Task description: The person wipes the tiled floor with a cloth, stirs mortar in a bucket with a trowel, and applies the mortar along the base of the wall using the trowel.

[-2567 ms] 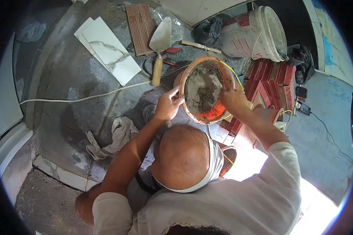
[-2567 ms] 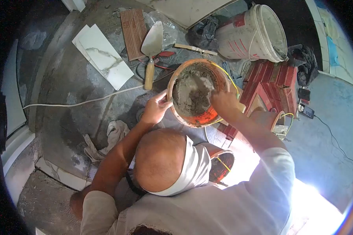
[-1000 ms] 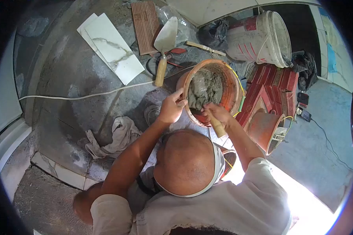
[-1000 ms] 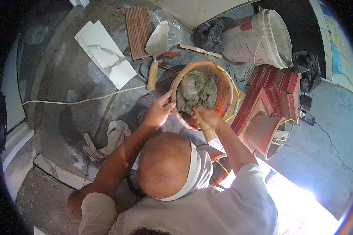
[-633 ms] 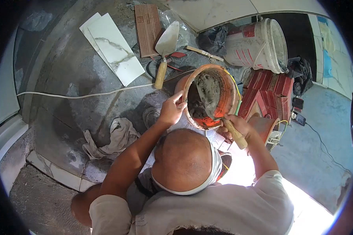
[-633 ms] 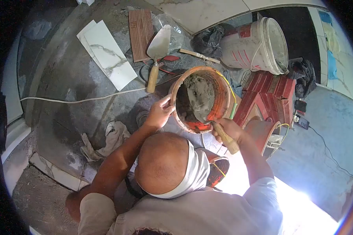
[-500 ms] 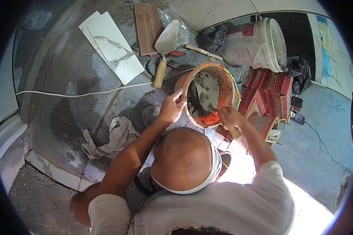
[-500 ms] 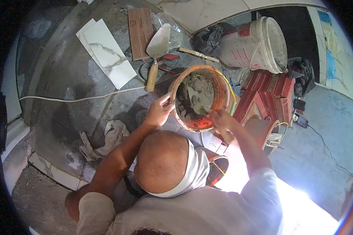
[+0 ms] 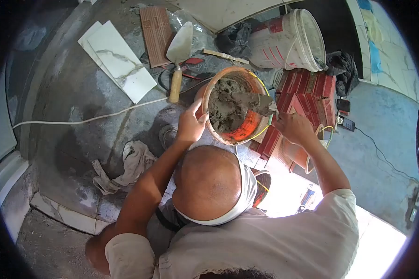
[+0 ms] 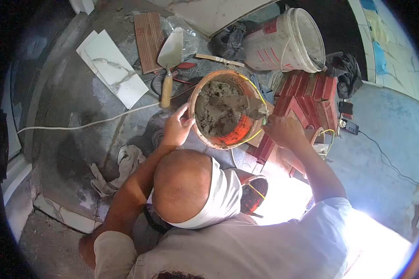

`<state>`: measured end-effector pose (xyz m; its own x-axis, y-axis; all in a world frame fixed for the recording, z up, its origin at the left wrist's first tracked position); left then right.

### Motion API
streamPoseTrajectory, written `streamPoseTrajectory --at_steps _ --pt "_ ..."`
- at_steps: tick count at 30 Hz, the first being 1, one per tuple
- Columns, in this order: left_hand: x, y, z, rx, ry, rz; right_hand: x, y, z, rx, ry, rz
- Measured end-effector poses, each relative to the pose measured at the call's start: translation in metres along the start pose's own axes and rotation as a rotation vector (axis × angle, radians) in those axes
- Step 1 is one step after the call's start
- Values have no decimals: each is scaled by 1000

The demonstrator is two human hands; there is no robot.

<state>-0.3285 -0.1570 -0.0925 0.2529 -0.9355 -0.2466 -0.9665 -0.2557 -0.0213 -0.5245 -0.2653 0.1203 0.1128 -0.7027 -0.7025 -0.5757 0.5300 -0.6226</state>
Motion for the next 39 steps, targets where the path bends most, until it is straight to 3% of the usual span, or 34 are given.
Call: streamPoseTrajectory --at_steps 2,3,5,6,7,9,11,13,14,17,23,25,26,28,32,35,39 --pt "-8 -15 -44 390 242 -198 -8 8 -7 60 16 -67" --pt "-6 -19 -58 390 250 -196 -8 18 -12 186 -15 -98" --pt "-8 -10 -85 445 527 -25 -9 21 -14 323 -42 -131" --pt "-3 2 -83 363 520 171 -13 24 -12 530 22 -17" --pt "0 7 -87 365 525 178 -17 27 -10 735 85 95" --pt "0 30 -92 351 481 397 -26 25 -7 811 79 100" --pt "9 48 -86 346 456 430 -32 21 -5 885 68 95" --pt "19 63 -80 187 600 361 -39 19 -5 994 79 93" --pt "25 80 -61 168 364 622 -42 20 -7 1000 85 90" --pt "26 68 -78 111 251 692 -44 16 -13 1088 52 27" --pt "43 29 -106 59 325 564 -22 28 -34 855 83 -33" --pt "51 10 -134 -4 315 517 -13 36 -31 783 144 93" --pt "53 2 -150 3 310 519 -9 43 -31 790 140 97" --pt "57 -18 -186 20 307 491 4 51 -27 516 19 -23" --pt "58 -49 -233 -60 251 487 14 53 -13 356 17 12" --pt "52 -78 -271 -102 329 391 20 55 -10 289 52 34" --pt "40 -138 -316 82 477 141 25 58 -12 263 62 63"
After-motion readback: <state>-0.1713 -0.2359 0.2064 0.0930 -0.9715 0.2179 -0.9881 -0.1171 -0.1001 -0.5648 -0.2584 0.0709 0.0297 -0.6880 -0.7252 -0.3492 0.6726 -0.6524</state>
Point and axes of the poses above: each hand's wrist, its own x-axis towards the middle knuckle, its own y-axis out of the palm, z = x × y, the point moved 6 cm from there along x, towards the middle knuckle, and after that the axes turned 4 degrees about x, right-handed, at the moved point
